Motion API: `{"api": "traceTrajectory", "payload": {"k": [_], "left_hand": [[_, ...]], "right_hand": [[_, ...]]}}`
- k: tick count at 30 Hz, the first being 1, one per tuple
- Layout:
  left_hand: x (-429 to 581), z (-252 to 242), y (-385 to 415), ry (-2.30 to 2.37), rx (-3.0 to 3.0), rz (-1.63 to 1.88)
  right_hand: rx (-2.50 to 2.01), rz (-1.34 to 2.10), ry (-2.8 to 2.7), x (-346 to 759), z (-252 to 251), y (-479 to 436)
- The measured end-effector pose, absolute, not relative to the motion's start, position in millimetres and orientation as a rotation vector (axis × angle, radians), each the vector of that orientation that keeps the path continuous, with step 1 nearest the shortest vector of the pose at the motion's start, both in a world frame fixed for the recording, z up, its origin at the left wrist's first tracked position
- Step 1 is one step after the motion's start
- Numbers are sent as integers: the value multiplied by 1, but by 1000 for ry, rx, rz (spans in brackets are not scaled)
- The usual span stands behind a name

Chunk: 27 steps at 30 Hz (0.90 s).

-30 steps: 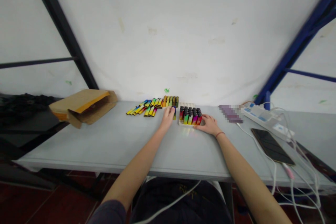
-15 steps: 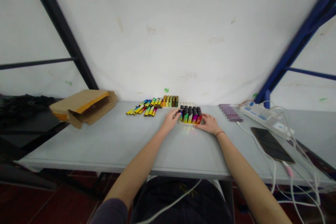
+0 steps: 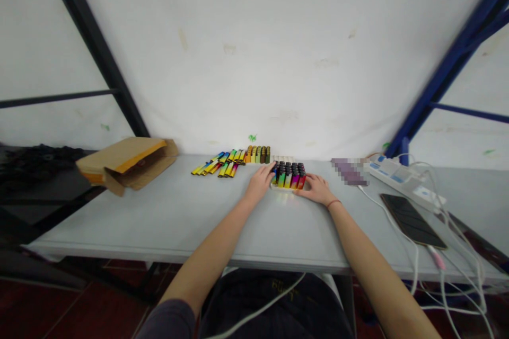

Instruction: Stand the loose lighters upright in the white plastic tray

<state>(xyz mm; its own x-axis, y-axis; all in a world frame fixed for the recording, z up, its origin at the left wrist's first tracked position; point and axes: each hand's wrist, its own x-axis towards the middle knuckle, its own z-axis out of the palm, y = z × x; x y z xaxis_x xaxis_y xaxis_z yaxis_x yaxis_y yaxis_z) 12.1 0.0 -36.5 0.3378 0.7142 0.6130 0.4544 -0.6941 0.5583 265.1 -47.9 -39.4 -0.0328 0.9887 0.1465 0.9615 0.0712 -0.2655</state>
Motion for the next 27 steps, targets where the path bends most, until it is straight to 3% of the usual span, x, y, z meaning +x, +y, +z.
{"api": "traceTrajectory", "payload": {"k": [11, 21, 23, 27], "left_hand": [[0, -26, 0, 1222, 2357, 1279], [-97, -3, 37, 2337, 1802, 1297], [-132, -2, 50, 2482, 1702, 1182], [-176, -7, 72, 2336, 1874, 559]], "right_hand": [[-1958, 146, -2064, 265, -38, -48], [-1947, 154, -2078, 264, -38, -49], [-1935, 148, -2080, 264, -39, -49], [-1937, 125, -2065, 262, -40, -50]]}}
